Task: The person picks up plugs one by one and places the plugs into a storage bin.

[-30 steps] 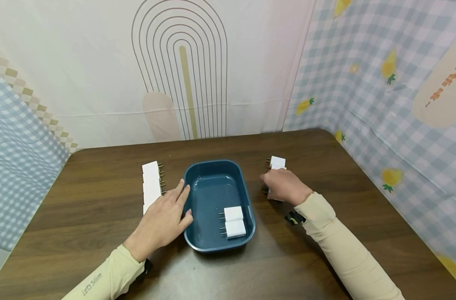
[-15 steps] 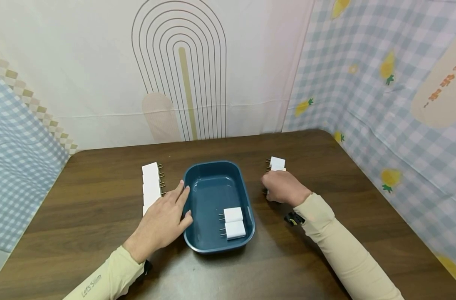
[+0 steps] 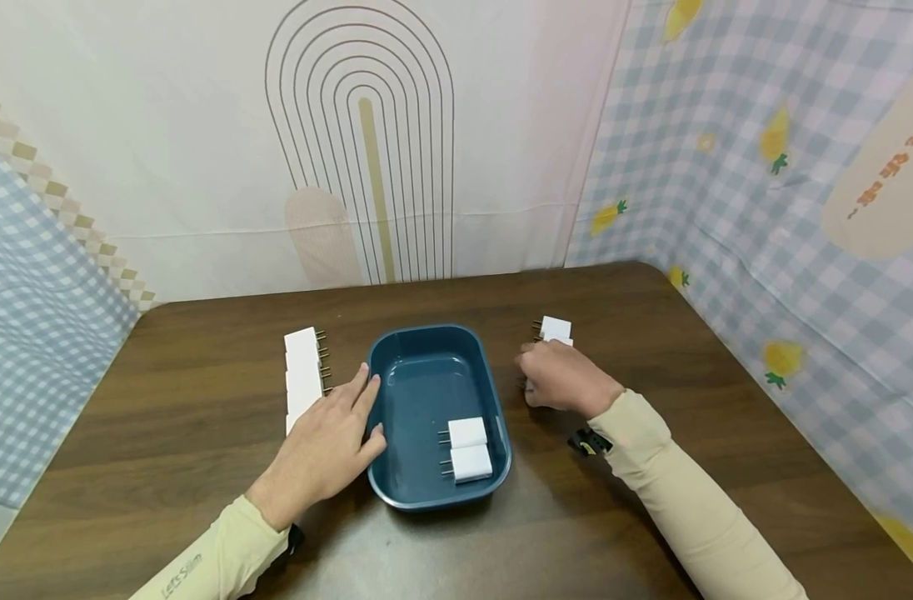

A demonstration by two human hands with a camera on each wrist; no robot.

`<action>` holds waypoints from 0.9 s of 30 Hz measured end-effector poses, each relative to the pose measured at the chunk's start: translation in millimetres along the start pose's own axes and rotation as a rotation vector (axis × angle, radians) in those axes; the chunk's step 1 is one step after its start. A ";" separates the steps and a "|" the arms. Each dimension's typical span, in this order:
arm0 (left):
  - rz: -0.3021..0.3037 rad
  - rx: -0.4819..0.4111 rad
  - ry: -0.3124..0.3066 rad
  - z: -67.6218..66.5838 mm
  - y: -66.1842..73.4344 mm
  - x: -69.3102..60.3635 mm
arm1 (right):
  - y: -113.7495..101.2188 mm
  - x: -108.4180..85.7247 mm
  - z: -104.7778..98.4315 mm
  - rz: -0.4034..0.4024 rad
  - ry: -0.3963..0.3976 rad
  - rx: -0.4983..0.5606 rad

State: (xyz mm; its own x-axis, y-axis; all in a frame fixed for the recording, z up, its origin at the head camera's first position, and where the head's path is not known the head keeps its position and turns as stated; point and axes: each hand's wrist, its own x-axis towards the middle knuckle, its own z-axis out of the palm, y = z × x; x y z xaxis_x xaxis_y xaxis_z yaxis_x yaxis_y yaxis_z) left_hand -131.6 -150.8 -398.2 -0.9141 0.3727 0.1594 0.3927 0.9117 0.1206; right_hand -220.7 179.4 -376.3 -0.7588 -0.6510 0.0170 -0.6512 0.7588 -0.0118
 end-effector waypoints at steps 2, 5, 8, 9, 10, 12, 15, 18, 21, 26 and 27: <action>0.001 -0.002 0.003 0.2 0.0 0.0 | -0.1 0.3 -0.5 -0.011 0.024 -0.007; 0.002 -0.001 0.007 0.4 -0.3 0.3 | -1.3 0.6 -2.7 -0.019 0.045 -0.005; 0.001 0.001 0.008 0.5 -0.6 0.6 | -3.1 0.9 -4.4 -0.007 0.035 0.013; 0.000 0.002 0.007 0.4 -0.6 0.6 | -3.8 1.0 -4.7 -0.001 0.028 0.020; 0.000 0.002 0.007 0.4 -0.7 0.7 | -4.5 1.2 -4.9 0.007 0.019 0.028; 0.000 0.001 0.004 0.2 -0.7 0.8 | -6.2 1.3 -5.8 0.026 0.000 0.038; 0.000 -0.001 0.003 -0.4 -0.7 1.2 | -9.2 1.7 -7.6 0.038 -0.012 0.037; 0.001 -0.001 0.001 -1.0 -0.7 1.6 | -12.0 2.1 -9.9 0.029 0.000 0.012; 0.000 -0.002 -0.003 -1.4 -0.5 1.7 | -13.7 2.2 -11.3 0.006 0.023 -0.037; -0.004 -0.006 -0.006 -1.4 -0.2 1.6 | -14.7 1.8 -12.2 -0.020 0.059 -0.076; -0.005 -0.007 -0.006 -1.3 -0.2 1.6 | -14.7 1.7 -12.2 -0.023 0.066 -0.074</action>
State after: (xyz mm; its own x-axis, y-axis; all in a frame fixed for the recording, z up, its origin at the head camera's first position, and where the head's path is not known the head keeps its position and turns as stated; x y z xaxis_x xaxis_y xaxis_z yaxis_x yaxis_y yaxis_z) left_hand -133.0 -150.6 -396.7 -0.9167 0.3692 0.1526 0.3888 0.9124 0.1282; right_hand -212.4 167.4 -363.9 -0.7399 -0.6676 0.0825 -0.6647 0.7445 0.0628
